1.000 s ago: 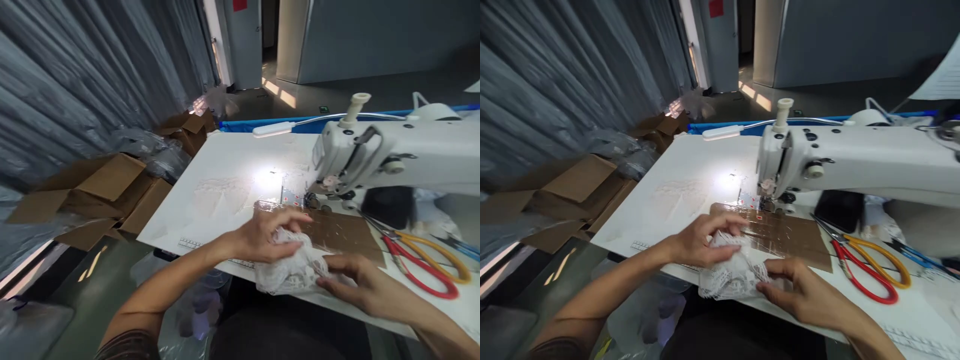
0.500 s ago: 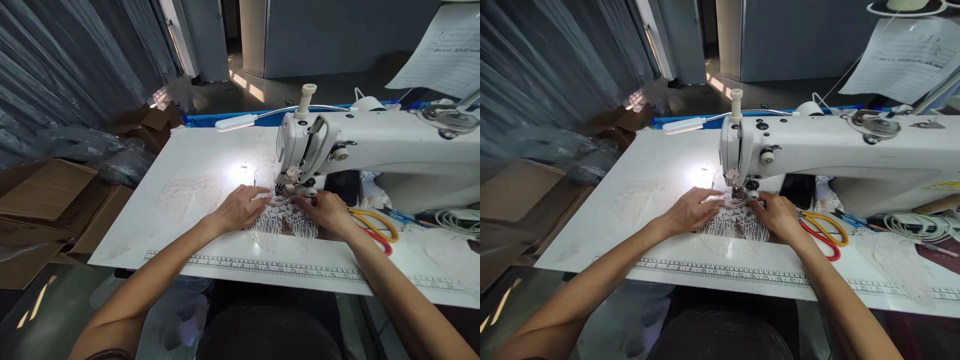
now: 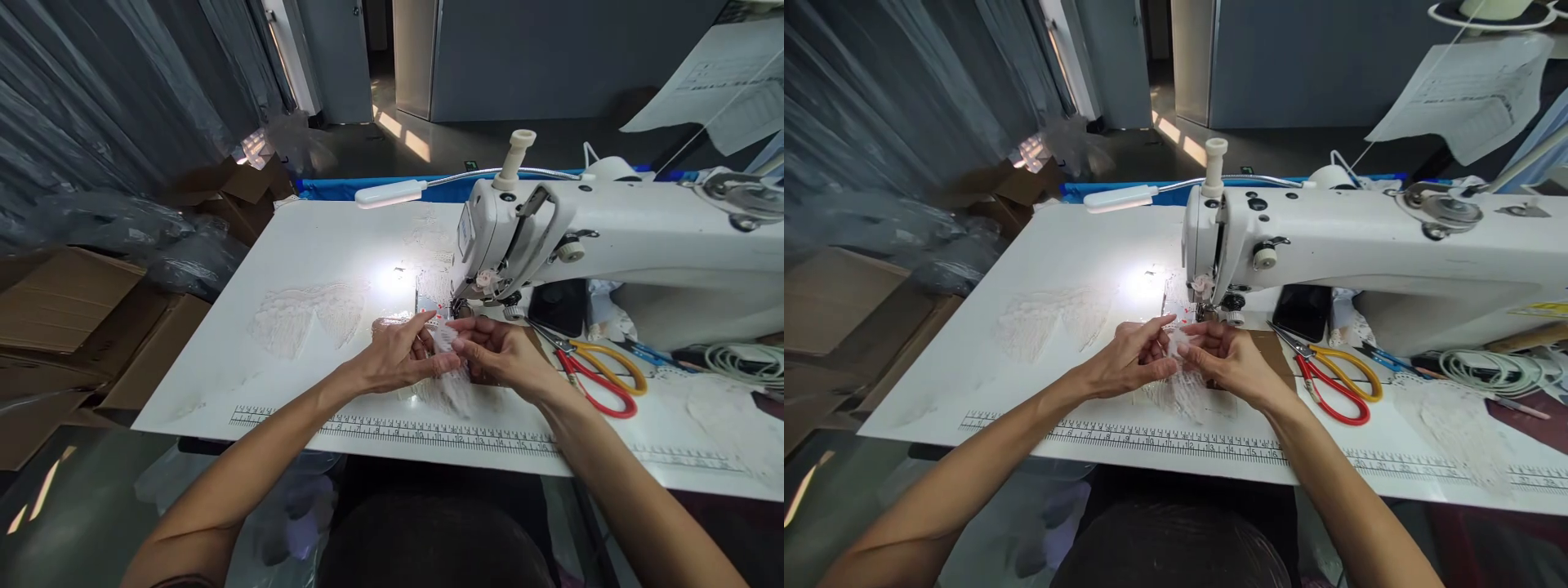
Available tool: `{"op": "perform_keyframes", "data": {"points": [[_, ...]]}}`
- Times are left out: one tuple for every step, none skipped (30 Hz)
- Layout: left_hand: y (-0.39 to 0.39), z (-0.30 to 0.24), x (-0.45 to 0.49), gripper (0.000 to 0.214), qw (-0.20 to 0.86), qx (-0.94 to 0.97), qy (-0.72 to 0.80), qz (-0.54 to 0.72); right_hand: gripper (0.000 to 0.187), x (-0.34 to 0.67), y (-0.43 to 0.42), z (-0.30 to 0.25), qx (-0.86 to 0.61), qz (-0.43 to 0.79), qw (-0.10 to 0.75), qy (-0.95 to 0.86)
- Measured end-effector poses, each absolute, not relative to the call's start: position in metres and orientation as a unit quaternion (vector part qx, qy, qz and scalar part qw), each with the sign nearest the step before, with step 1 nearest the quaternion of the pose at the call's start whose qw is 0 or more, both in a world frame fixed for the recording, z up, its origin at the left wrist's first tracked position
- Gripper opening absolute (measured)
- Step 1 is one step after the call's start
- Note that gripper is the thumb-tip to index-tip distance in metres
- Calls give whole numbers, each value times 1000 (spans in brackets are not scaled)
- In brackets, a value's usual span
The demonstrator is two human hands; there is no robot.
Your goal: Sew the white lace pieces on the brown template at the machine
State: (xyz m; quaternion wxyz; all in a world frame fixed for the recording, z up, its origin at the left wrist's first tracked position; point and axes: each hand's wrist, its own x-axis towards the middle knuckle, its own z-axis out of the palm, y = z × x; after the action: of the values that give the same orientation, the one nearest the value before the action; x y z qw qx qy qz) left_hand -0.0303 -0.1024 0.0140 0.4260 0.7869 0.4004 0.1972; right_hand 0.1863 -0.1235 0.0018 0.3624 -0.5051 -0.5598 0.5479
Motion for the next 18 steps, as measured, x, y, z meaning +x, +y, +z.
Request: {"op": "perform_keyframes", "data": {"points": [[-104,15,-29,78,422,778,426,188,45,186,-122,3,-502,540,353,-576],[-105,14,-29,78,408,775,449,179,43,188,-121,4,-514,514,342,-596],[-105,13,-28,75,392,774,467,172,40,192,-120,3,-539,469,333,-615],[-104,12,-27,70,378,774,480,169,37,197,-120,2,-568,412,321,-636],[-104,10,-27,64,373,773,484,169,34,201,-120,0,-587,352,306,-662],[-103,8,-26,59,378,770,484,172,33,204,-120,-2,-587,297,292,-694],[-103,6,-26,56,389,765,482,177,32,206,-121,-6,-570,250,277,-732],[-102,5,-26,55,401,758,481,184,33,207,-121,-9,-541,209,264,-770],[-102,5,-26,55,412,749,482,191,35,207,-121,-14,-512,169,250,-804],[-102,5,-27,56,419,741,486,197,37,205,-121,-18,-491,128,234,-829],[-102,6,-28,57,420,735,492,202,39,204,-121,-22,-482,85,217,-844],[-102,7,-29,59,415,731,502,205,40,202,-120,-26,-483,47,202,-851],[-101,9,-31,60,410,726,512,207,41,201,-119,-29,-486,18,192,-853],[-101,10,-32,62,405,721,523,208,42,200,-118,-31,-489,1,187,-852],[-100,12,-34,64,399,718,532,208,43,200,-118,-34,-490,-5,187,-851],[-98,13,-36,65,393,716,537,208,44,200,-117,-35,-492,-4,192,-849],[-97,14,-37,65,391,717,539,207,44,201,-118,-36,-494,2,199,-846],[-95,15,-38,64,393,719,537,203,45,202,-118,-37,-497,12,209,-842]]}}
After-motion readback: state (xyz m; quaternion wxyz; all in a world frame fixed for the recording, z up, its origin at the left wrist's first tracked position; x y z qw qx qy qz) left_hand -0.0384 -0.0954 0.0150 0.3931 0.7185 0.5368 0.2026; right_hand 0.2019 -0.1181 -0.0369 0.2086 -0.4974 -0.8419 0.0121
